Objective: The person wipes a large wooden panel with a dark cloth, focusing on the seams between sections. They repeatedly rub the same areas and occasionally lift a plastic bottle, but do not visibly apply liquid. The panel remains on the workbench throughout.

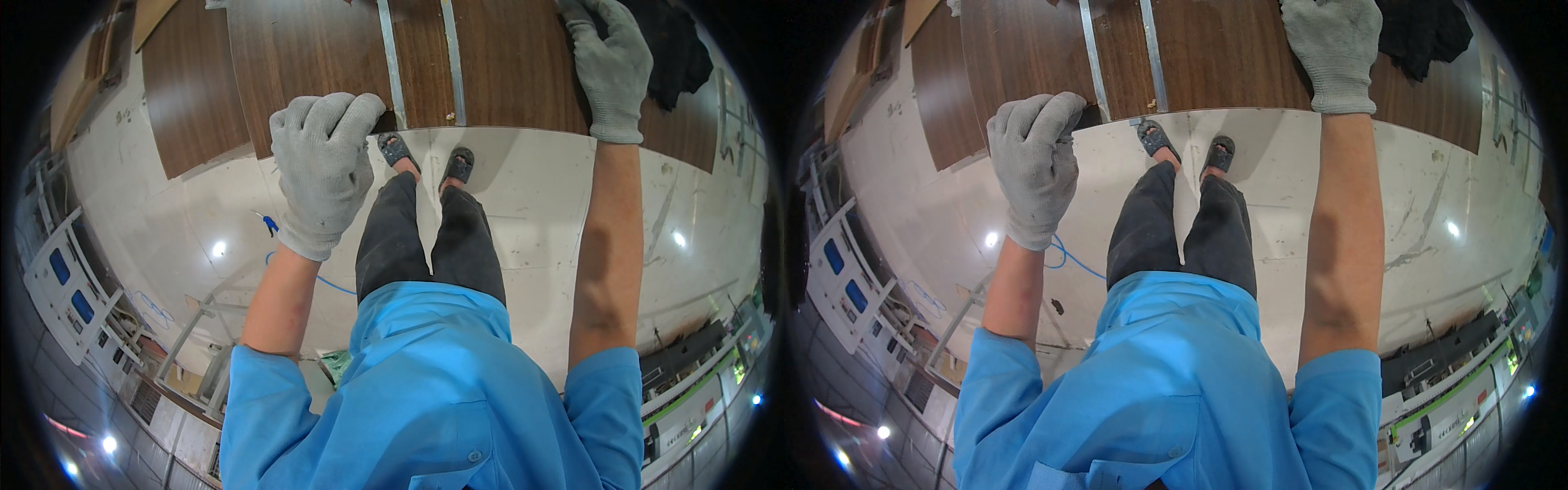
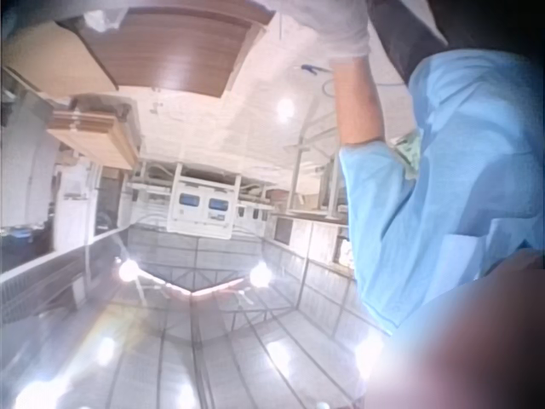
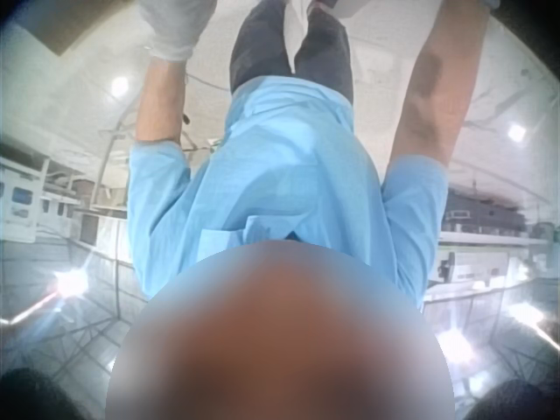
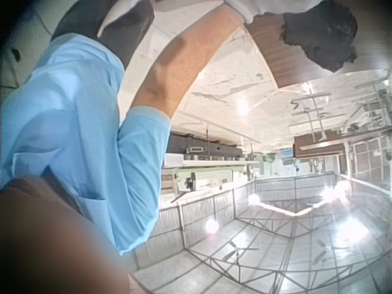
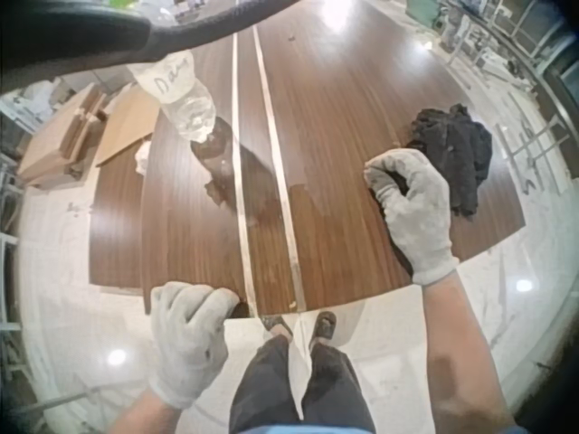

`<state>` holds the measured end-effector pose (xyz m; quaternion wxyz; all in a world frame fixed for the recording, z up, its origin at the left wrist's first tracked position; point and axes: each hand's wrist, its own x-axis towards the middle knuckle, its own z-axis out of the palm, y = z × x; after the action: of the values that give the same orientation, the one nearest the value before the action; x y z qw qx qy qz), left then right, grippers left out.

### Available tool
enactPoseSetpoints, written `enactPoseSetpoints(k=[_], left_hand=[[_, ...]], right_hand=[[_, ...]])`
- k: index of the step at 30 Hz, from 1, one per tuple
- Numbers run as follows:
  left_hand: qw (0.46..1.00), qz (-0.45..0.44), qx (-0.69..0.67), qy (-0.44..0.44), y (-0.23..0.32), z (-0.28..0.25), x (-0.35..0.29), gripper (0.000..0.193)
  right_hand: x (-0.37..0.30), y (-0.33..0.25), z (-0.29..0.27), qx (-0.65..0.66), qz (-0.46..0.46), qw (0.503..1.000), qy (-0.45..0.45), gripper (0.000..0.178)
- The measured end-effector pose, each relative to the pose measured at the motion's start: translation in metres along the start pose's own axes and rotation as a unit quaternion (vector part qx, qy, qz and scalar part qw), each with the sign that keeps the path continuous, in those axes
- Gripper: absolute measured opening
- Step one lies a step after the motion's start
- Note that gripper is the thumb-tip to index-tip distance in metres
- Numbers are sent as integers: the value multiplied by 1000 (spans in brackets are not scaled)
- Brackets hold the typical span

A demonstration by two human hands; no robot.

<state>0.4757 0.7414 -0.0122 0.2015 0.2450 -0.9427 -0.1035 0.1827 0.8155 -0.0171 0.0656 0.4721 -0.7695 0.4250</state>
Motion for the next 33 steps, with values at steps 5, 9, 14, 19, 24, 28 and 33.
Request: enactPoseSetpoints(k=[5,9,14,19,24,28,33], left_hand=[[1000,0,-4,-19,6,-2,-8,36],[999,1,-12,-37,10,-7,-15,37],[1000,-1,-19,24,0,-6,-3,37],[1000,-6,-1,-1,0,-2,3,36],[999,2,1,-32,5,-7,-7,36],[1000,-3,-3,-21,3,-7,-7,33],[999,-8,-3,-49,11,-9,-9,33]], right_hand=[[1,-1,-2,4,12,1000,-17,5],[-1,-2,0,-9,9,1000,-5,4],[0,1,1,-1,-3,1000,-5,4],[0,0,1,-8,-9,1000,-3,4],[0,-2,-1,0,-8,1000,-9,4],[2,-1,-4,13,42,998,-39,5],[3,1,-3,-11,-12,999,-29,5]])
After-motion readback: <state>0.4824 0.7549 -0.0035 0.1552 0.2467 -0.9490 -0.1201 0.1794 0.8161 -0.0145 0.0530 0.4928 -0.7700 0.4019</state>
